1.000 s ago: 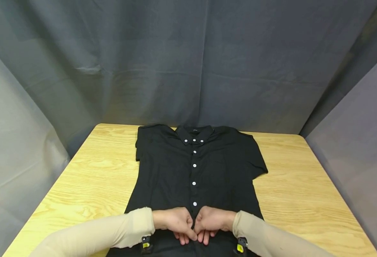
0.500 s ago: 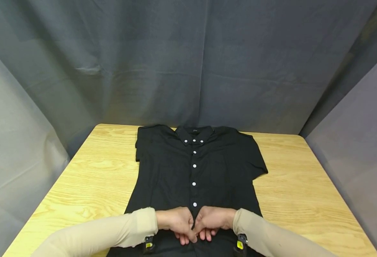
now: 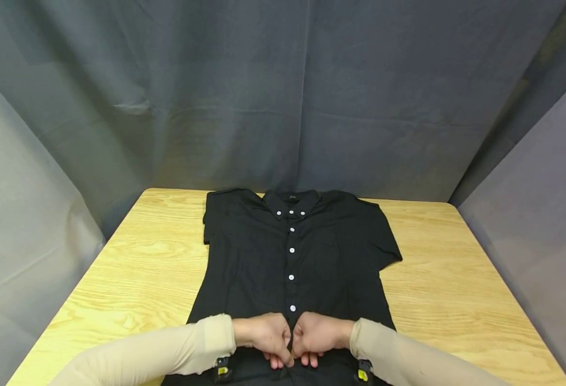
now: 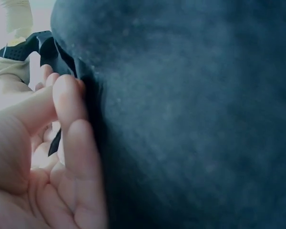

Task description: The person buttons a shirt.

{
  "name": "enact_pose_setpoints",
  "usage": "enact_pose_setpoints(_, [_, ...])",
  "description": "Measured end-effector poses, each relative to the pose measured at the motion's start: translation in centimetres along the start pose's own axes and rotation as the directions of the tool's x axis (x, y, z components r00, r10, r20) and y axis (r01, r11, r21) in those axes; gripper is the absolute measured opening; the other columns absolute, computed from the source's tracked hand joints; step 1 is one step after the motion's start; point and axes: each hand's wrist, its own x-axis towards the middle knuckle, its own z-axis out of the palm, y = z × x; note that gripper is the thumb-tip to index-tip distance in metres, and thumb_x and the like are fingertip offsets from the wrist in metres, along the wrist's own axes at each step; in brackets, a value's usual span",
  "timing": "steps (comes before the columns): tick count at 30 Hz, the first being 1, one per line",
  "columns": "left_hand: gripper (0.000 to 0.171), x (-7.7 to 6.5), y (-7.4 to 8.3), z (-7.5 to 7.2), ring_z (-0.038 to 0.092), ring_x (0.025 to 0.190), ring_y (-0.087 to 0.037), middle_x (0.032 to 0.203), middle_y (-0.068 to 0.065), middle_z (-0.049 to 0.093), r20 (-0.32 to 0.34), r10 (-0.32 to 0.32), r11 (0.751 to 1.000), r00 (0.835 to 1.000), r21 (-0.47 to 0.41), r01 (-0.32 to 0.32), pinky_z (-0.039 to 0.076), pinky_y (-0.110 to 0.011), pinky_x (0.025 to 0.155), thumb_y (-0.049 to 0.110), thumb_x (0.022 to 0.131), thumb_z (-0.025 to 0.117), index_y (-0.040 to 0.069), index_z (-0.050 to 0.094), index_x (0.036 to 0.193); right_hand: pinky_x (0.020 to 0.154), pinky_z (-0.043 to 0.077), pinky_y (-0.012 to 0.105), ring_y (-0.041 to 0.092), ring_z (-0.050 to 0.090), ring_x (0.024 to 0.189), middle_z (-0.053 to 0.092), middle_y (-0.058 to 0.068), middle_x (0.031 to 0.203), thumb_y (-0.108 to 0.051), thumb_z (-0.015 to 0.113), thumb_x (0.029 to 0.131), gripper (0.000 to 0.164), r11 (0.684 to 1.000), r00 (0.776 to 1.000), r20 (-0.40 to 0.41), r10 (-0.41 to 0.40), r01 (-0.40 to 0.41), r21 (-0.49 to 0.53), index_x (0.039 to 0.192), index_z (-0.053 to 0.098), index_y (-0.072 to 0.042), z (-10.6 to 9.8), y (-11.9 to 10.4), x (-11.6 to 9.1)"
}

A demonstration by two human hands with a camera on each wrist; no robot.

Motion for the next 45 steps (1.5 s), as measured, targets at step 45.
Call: enact_pose_setpoints(45, [0.018, 0.2, -1.2, 0.0, 0.053, 0.041, -0.003, 0.053, -0.006, 0.063, 0.058, 0.044, 0.982, 0.997, -0.187, -0.032, 0.037, -0.015, 0.037, 0.001, 0.079, 0.061, 0.002, 0.065, 0.061, 0.039, 0.043, 0.02, -0.001, 0.049, 0.04, 0.059, -0.005, 0.052, 0.002, 0.066, 0.075, 0.014, 0.956, 0.963, -0.14, -0.231, 0.198, -0.215, 0.07, 0.065, -0.011, 0.8, 0.4, -0.5])
